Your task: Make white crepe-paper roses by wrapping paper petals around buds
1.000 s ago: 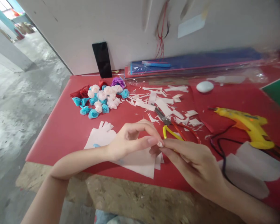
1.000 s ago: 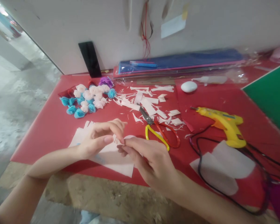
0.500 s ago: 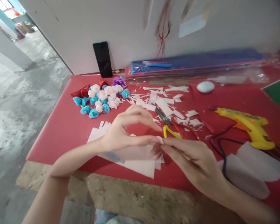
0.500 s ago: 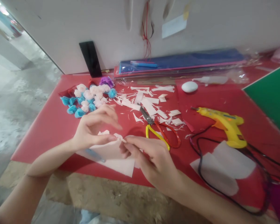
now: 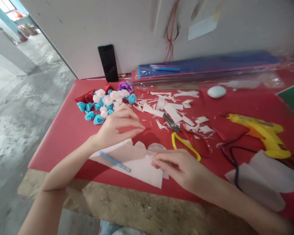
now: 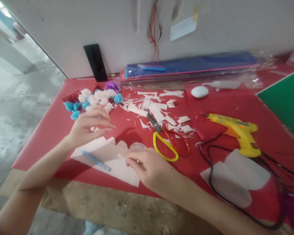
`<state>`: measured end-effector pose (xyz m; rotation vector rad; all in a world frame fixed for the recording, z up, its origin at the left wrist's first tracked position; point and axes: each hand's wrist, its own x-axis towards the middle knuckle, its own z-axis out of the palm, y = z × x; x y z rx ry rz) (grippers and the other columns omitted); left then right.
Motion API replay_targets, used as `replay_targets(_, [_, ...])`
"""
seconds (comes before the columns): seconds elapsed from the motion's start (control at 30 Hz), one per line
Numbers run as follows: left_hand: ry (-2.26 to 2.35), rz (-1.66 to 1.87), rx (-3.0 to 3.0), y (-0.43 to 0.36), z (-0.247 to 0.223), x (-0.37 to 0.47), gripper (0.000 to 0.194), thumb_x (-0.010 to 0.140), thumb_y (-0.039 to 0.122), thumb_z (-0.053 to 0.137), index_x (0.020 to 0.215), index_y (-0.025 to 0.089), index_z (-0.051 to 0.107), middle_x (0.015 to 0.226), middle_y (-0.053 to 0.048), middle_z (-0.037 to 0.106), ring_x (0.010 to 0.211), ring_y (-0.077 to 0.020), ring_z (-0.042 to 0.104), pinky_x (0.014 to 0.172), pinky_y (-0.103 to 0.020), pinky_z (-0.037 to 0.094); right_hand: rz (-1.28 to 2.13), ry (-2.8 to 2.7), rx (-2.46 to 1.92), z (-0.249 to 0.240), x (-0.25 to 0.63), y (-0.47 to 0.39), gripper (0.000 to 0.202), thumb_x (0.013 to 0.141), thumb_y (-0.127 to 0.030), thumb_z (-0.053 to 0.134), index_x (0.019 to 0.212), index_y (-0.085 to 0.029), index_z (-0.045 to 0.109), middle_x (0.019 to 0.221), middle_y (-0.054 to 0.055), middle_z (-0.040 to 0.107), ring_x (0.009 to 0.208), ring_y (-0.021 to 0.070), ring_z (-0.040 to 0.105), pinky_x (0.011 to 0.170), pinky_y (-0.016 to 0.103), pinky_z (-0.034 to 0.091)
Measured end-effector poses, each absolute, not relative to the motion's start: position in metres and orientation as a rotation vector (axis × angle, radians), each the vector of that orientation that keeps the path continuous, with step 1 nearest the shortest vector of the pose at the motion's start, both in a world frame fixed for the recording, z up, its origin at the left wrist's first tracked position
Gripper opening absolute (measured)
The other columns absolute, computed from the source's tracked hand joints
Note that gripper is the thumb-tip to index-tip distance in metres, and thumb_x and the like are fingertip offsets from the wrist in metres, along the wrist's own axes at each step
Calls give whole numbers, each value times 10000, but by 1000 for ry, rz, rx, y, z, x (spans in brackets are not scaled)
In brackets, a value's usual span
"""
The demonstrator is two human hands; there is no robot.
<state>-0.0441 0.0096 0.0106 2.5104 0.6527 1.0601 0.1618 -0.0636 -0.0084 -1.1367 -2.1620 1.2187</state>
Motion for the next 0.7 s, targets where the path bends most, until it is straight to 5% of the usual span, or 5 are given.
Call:
replay_targets(0.17, [738, 666, 2716, 3, -29, -74, 124, 813, 215, 533, 807, 176, 651, 692, -20, 592, 710, -127, 519, 834, -353, 415, 1189, -2498, -1058, -34, 160, -75, 260, 771, -49, 440, 636, -170, 626, 1129, 79, 615, 1043, 190, 558, 857, 282, 429])
replay_targets(0.27, [855, 436, 2786, -4, -44, -83, 181, 845, 221, 475, 900, 215, 647, 761, -32, 606, 770, -144, 518, 865, -378, 389, 1115, -2586, -1047, -43, 162, -83, 277, 787, -53, 424, 719, -178, 661, 1226, 66, 558, 1143, 194, 486, 962, 321, 359])
replay_targets(0.7, [978, 194, 2778, -4, -57, -86, 211, 858, 260, 439, 957, 240, 625, 892, -23, 631, 878, -170, 503, 975, -416, 291, 981, -2630, -992, -52, 164, -88, 334, 784, -15, 389, 850, -153, 686, 1208, 92, 573, 1147, 212, 480, 973, 362, 380])
